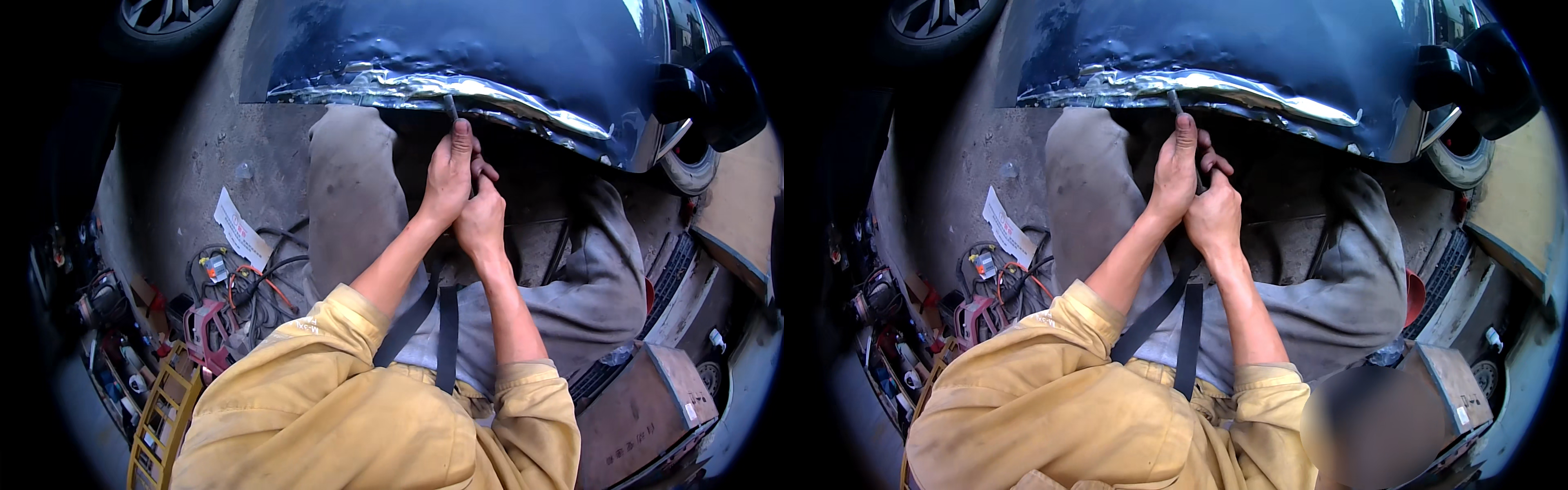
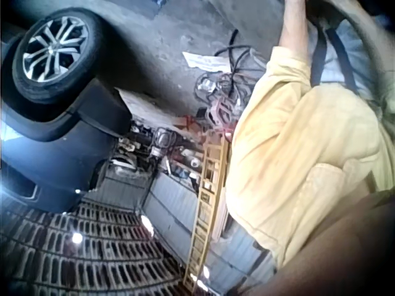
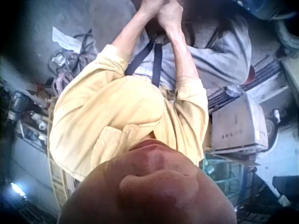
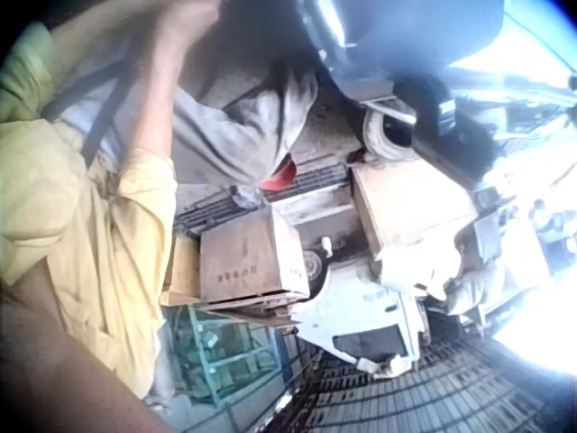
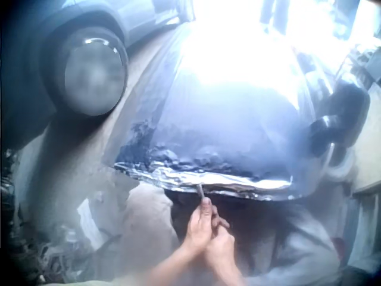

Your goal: The person sits on the floor in front of a detached car bumper and uses a metal straightening tool and a hammer to flatten a dent on the bumper's edge. They repeatedly position the tool against the damaged area and strike it with the hammer to push the metal back into shape.

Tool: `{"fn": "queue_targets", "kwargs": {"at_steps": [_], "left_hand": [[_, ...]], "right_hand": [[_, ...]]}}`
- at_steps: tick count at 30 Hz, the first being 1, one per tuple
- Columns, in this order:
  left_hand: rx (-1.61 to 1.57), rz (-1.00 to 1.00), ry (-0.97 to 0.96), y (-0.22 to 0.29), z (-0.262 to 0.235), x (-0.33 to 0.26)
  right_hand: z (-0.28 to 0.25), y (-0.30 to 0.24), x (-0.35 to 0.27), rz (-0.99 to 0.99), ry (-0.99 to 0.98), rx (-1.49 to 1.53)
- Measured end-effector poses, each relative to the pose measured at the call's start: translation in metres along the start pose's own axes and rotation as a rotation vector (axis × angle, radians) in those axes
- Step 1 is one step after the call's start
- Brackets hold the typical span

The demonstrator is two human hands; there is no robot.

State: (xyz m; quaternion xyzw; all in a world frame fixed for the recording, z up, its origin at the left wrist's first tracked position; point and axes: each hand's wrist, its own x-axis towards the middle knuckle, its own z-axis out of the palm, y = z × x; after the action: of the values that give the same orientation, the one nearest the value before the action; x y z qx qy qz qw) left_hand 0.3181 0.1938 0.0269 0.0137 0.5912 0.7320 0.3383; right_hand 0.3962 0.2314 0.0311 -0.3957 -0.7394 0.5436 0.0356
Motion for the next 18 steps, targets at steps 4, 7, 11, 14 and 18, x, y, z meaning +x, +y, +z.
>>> {"fn": "queue_targets", "kwargs": {"at_steps": [4,7,11,14,18], "left_hand": [[-0.019,0.014,0.013,-0.007,0.001,0.001],[-0.012,-0.008,0.001,-0.008,-0.001,0.001],[-0.036,0.068,-0.006,0.001,-0.002,0.004],[-0.092,0.024,-0.021,0.0,-0.001,0.005],[-0.237,0.032,0.002,-0.009,0.006,0.008]], "right_hand": [[-0.01,-0.003,0.002,0.011,-0.095,-0.07],[-0.016,0.0,0.006,-0.068,-0.096,-0.065],[-0.019,0.008,0.02,-0.2,-0.02,-0.259],[-0.019,0.005,0.022,-0.153,0.001,-0.298],[-0.015,0.002,0.021,-0.15,0.034,-0.327]]}}
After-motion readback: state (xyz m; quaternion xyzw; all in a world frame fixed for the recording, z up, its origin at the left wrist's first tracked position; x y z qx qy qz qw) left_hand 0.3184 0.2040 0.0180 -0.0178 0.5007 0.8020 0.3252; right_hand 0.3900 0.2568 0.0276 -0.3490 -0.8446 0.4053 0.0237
